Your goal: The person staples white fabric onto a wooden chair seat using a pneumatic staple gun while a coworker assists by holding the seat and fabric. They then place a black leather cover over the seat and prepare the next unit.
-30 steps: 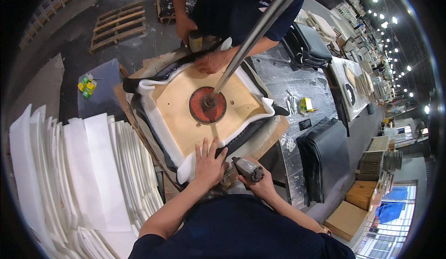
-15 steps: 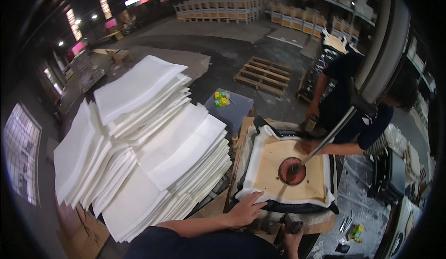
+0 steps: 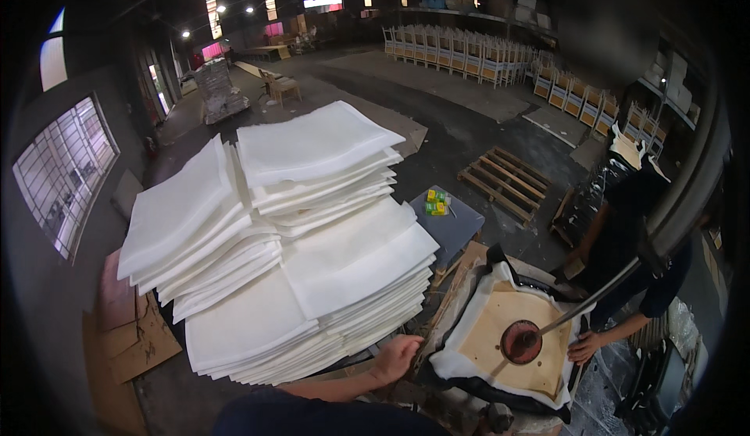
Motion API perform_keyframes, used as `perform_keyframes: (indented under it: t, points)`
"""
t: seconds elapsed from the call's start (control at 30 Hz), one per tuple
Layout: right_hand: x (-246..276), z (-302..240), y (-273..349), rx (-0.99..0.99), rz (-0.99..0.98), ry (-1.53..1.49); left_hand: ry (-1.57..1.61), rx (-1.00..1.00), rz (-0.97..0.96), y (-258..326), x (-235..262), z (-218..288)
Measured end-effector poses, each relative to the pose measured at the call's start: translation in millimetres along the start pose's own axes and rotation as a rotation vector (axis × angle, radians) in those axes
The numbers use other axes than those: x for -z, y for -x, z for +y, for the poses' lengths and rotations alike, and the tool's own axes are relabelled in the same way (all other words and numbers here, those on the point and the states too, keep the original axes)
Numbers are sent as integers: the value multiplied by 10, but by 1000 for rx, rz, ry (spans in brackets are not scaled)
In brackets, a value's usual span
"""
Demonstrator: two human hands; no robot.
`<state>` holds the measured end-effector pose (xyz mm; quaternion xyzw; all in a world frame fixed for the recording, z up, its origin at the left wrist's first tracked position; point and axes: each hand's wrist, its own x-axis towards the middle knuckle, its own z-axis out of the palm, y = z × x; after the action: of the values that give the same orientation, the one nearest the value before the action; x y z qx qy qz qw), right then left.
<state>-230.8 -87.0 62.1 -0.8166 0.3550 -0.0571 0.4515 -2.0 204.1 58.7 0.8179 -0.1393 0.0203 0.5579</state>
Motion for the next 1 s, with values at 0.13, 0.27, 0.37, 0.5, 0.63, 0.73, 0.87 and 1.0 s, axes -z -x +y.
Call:
perform_keyframes:
  t: [0.13,0.27,0.37,0.5,0.63,0.73,0.87,1.0]
  points:
    - [-13,49,-3,81,-22,101,20,517,64,-32,459,-537]
    - [-4,-16,12,88,-1,-163,-256,849,-6,576,789,-1171]
    - [38,547,-233,501,48,-208,-215,992,-230,894,745,-1496]
    - [203,311,-190,-12,-210,-164,133,1573,113,1630,533,-1686]
    - [371,194,-275,0,-221,9,317,1574,115,1888,285,-1705]
    - [481,239,-214,38,-118,-11,383,1578,80,2019,109,-1673]
    - [523,167,-281,143,-120,61,427,1599,97,2195,134,-1674]
    - [549,122,-297,233,6,135,447,1636,126,2418,228,-1736]
